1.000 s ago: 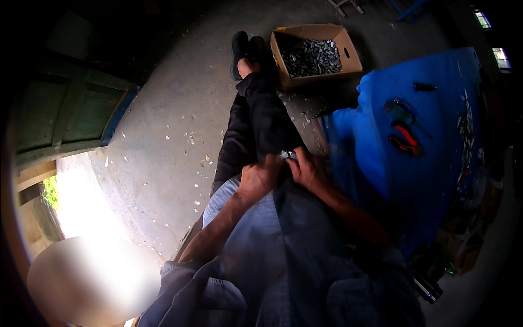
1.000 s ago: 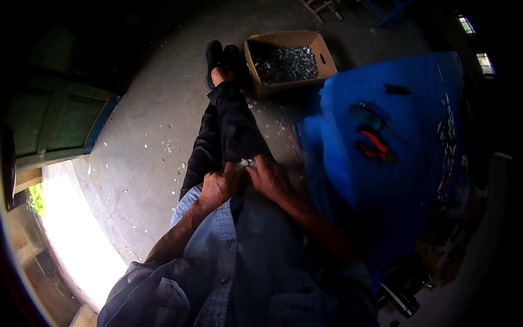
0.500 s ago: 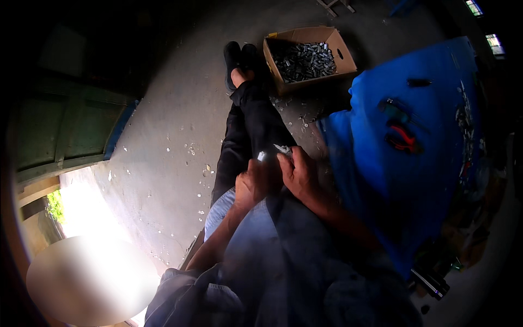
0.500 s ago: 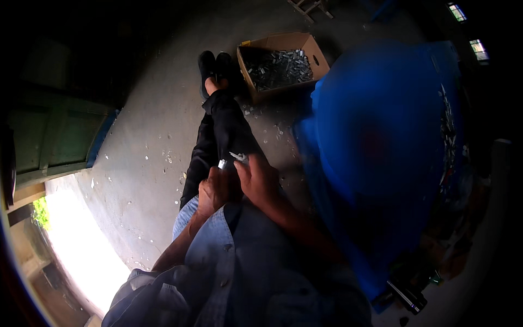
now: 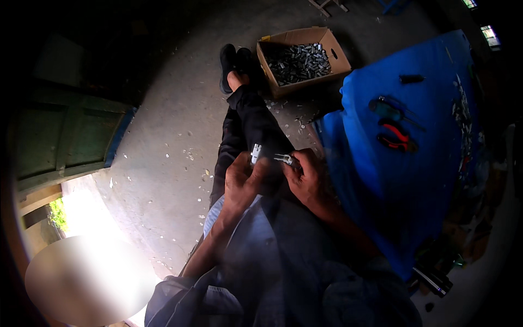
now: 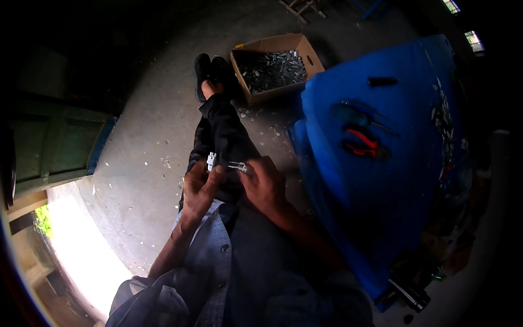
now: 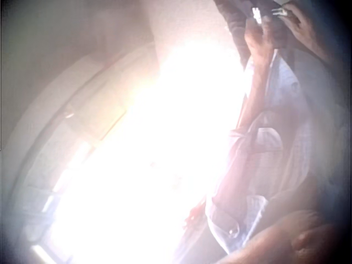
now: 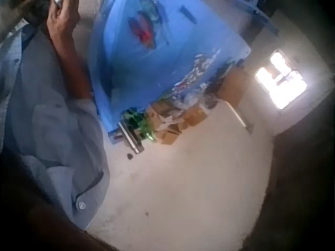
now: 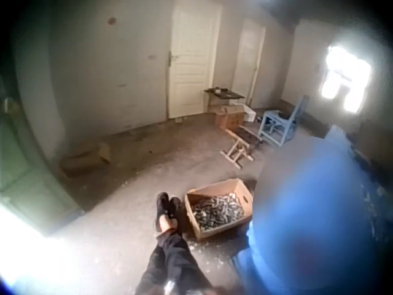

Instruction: The person holds a metal component and uses a screwdriver and pliers to tighten or adjust internal parts while sitting with it in their lap.

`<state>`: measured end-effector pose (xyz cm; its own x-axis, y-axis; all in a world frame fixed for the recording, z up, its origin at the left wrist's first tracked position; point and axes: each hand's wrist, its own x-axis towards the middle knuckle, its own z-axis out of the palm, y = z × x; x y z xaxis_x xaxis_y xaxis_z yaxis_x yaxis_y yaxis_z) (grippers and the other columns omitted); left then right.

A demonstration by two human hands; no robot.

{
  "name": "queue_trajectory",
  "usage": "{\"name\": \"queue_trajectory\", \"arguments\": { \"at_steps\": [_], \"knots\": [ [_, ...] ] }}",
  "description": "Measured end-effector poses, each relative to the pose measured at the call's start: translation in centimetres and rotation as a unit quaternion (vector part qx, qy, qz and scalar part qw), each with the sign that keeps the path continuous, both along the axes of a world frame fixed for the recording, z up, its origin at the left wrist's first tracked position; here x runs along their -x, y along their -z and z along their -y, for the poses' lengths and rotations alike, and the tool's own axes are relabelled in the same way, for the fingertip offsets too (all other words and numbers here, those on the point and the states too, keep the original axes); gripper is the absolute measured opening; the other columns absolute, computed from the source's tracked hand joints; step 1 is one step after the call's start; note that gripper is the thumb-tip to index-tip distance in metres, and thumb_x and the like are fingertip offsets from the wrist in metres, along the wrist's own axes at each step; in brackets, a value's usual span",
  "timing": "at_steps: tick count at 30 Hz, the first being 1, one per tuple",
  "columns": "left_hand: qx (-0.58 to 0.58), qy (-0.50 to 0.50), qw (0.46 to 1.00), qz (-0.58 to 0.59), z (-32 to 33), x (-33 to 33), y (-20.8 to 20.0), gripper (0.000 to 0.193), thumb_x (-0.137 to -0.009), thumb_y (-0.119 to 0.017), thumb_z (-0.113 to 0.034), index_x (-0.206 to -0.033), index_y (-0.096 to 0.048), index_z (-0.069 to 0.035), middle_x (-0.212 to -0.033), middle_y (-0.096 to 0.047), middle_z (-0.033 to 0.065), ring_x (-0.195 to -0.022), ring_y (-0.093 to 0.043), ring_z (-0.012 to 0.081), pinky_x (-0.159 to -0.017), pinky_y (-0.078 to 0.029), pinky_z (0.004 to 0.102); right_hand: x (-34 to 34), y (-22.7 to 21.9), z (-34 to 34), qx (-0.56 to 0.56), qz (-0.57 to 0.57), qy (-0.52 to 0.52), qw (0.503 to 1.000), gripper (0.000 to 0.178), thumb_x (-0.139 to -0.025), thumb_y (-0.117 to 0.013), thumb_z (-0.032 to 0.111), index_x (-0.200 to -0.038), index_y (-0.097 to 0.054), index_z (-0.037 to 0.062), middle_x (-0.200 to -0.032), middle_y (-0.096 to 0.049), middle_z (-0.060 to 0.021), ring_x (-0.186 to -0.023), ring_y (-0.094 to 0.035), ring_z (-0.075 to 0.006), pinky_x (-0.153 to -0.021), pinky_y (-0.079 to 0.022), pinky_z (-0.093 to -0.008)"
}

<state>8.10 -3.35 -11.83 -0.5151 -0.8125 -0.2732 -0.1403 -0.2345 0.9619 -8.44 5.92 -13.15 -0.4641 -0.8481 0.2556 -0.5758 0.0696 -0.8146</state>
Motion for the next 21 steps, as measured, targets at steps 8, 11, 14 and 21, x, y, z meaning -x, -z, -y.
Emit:
{"name": "queue_trajectory", "arguments": {
  "at_steps": [8,11,14,21],
  "knots": [
    [-0.056,0.017,0.998,-0.038,-0.2,0.4,-1.7,0.018,-0.101,-0.074,-0.021,-0.099,-0.067,-0.004,-0.082,-0.062,-0.0075,-0.072,-0.049,0.0006,-0.063,-0.038,0.0199,0.4,-0.9,-0.5,0.023,-0.012,-0.025,0.999,0.033,-0.075,-0.083,0.001,-0.104,-0.067,0.0063,-0.095,-0.067,-0.0137,-0.081,-0.07,-0.0339,-0.065,-0.056,-0.042],
    [-0.036,0.023,0.999,-0.02,-0.5,0.3,-1.4,0.016,-0.1,-0.075,-0.019,-0.1,-0.069,-0.004,-0.084,-0.062,-0.008,-0.073,-0.049,0.0004,-0.063,-0.037,0.0197,0.5,-0.8,-0.7,0.045,-0.027,-0.031,0.998,0.033,-0.075,-0.083,0.0,-0.104,-0.068,0.0067,-0.097,-0.068,-0.0131,-0.084,-0.07,-0.0339,-0.067,-0.057,-0.0413],
    [-0.028,0.025,0.999,-0.015,-0.6,0.6,-2.6,0.012,-0.099,-0.075,-0.016,-0.1,-0.071,-0.005,-0.084,-0.063,-0.0078,-0.073,-0.049,0.0005,-0.063,-0.037,0.0198,0.7,-0.9,-0.9,0.059,-0.033,-0.027,0.997,0.036,-0.074,-0.084,-0.001,-0.105,-0.068,0.006,-0.098,-0.067,-0.0137,-0.084,-0.07,-0.0338,-0.068,-0.057,-0.0412],
    [-0.014,0.028,0.996,-0.079,-0.7,0.6,-3.7,0.005,-0.098,-0.074,-0.007,-0.101,-0.072,-0.004,-0.084,-0.063,-0.0057,-0.075,-0.052,0.0025,-0.066,-0.042,0.0211,0.9,-3.4,-1.2,0.053,0.029,-0.063,0.996,0.041,-0.072,-0.087,0.002,-0.108,-0.068,0.0043,-0.1,-0.066,-0.0141,-0.082,-0.069,-0.0316,-0.064,-0.056,-0.038]
  ]
}}
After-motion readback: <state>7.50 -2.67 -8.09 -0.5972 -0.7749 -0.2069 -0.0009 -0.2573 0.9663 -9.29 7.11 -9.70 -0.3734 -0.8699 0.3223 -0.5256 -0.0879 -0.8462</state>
